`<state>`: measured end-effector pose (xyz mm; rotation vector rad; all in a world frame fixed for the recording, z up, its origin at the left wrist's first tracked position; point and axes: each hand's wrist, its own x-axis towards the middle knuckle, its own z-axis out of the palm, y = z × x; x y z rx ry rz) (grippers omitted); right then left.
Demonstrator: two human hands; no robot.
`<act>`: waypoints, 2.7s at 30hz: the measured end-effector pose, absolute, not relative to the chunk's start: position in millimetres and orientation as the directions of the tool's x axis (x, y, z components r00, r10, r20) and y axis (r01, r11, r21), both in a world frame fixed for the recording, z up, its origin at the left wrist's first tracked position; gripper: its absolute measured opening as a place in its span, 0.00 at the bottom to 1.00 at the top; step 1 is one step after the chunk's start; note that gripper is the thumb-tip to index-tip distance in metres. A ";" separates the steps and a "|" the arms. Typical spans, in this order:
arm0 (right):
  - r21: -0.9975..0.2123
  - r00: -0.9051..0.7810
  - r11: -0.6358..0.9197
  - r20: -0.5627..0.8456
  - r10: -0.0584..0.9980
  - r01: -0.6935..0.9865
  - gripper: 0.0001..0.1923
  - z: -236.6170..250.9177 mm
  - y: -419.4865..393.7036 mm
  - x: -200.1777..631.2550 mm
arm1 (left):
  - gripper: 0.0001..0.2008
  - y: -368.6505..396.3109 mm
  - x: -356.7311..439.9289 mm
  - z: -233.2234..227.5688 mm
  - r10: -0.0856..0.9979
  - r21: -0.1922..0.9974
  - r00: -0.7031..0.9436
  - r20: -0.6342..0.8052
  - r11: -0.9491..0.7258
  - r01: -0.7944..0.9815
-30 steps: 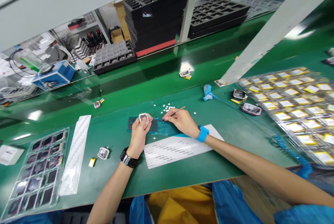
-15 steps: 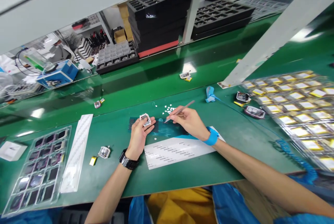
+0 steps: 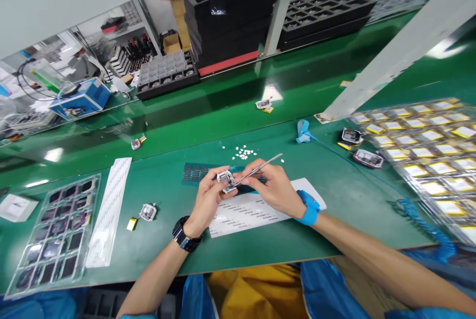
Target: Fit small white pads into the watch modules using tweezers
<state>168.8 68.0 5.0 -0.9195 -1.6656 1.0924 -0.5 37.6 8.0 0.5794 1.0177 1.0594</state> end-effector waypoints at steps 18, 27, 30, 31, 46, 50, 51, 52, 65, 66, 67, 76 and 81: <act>-0.863 -0.422 0.444 0.319 0.849 0.241 0.08 10.5 67.9 171.9 | 0.16 37.5 -3.0 5.3 0.906 0.775 0.169 -0.389 0.421 -0.471; -0.864 -0.417 0.438 0.313 0.853 0.249 0.09 11.9 67.4 171.5 | 0.19 36.1 -2.7 6.1 0.912 0.809 0.194 -0.361 0.409 -0.421; -0.900 -0.395 0.380 0.276 0.876 0.212 0.08 15.0 66.9 173.0 | 0.23 35.3 -4.0 7.6 0.916 0.841 0.214 -0.340 0.398 -0.367; -0.920 -0.382 0.349 0.261 0.887 0.181 0.07 16.0 66.9 173.9 | 0.23 35.1 -4.8 8.6 0.918 0.847 0.220 -0.331 0.392 -0.360; -0.951 -0.319 0.303 0.272 0.908 0.053 0.10 16.8 63.1 175.0 | 0.23 32.5 -8.3 15.3 0.937 0.873 0.244 -0.249 0.327 -0.363; -0.930 -0.313 0.358 0.315 0.896 0.087 0.09 13.2 63.2 175.8 | 0.23 33.3 -7.7 15.6 0.946 0.878 0.228 -0.230 0.303 -0.370; -0.918 -0.321 0.386 0.339 0.884 0.094 0.09 12.6 63.3 176.1 | 0.23 33.5 -7.6 16.0 0.946 0.878 0.228 -0.230 0.303 -0.372; -0.904 -0.334 0.416 0.364 0.870 0.099 0.08 12.3 63.3 176.6 | 0.23 33.5 -7.4 16.4 0.946 0.877 0.227 -0.230 0.303 -0.374; -0.999 -0.244 0.050 0.049 0.969 -0.004 0.18 14.8 68.1 188.5 | 0.23 34.4 0.2 7.5 0.939 0.886 0.122 -0.321 0.343 -0.313; -1.000 -0.249 0.013 0.007 0.968 0.025 0.19 12.3 67.2 193.4 | 0.23 33.9 1.3 5.9 0.935 0.885 0.132 -0.329 0.354 -0.302; -0.998 -0.264 -0.012 -0.028 0.964 0.059 0.19 9.4 65.7 198.8 | 0.23 32.8 2.7 4.3 0.931 0.886 0.151 -0.333 0.363 -0.289; -0.971 -0.474 0.039 -0.080 0.877 0.235 0.15 -13.7 61.0 231.1 | 0.18 23.8 15.2 -10.3 0.898 0.897 0.262 -0.355 0.406 -0.174; -0.956 -0.559 0.099 -0.076 0.826 0.276 0.14 -14.7 68.8 233.1 | 0.19 25.1 14.5 -11.1 0.887 0.881 0.256 -0.385 0.436 -0.184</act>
